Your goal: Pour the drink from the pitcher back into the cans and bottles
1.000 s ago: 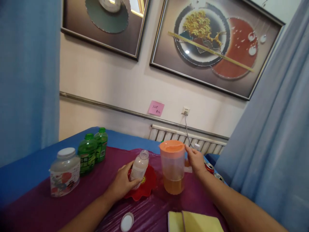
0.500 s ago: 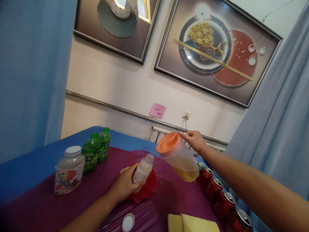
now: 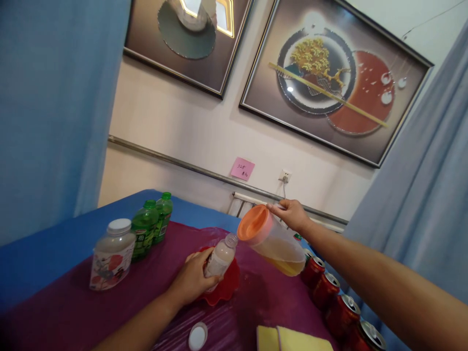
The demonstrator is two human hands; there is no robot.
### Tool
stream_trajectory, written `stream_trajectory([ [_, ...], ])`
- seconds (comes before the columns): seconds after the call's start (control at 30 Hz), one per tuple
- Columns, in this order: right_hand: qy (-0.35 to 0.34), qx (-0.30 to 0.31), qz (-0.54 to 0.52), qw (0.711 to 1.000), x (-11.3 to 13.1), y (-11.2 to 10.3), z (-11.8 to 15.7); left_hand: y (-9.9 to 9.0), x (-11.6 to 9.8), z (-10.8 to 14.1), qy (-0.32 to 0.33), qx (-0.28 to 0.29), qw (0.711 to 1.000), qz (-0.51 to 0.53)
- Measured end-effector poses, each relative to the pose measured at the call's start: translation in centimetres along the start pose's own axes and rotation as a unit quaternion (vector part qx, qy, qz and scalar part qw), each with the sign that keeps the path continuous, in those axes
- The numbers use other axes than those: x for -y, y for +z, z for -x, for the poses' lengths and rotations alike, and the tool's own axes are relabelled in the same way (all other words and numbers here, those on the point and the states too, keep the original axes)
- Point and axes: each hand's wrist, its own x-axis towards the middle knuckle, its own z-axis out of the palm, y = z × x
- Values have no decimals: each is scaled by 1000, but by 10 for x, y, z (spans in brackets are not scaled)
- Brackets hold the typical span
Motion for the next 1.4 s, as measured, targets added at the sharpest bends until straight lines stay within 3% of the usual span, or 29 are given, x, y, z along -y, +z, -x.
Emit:
stream_trajectory([
  [1.4,-3,36,43,998,-3,0,-4,-2,0,2,18,15,1000,0],
])
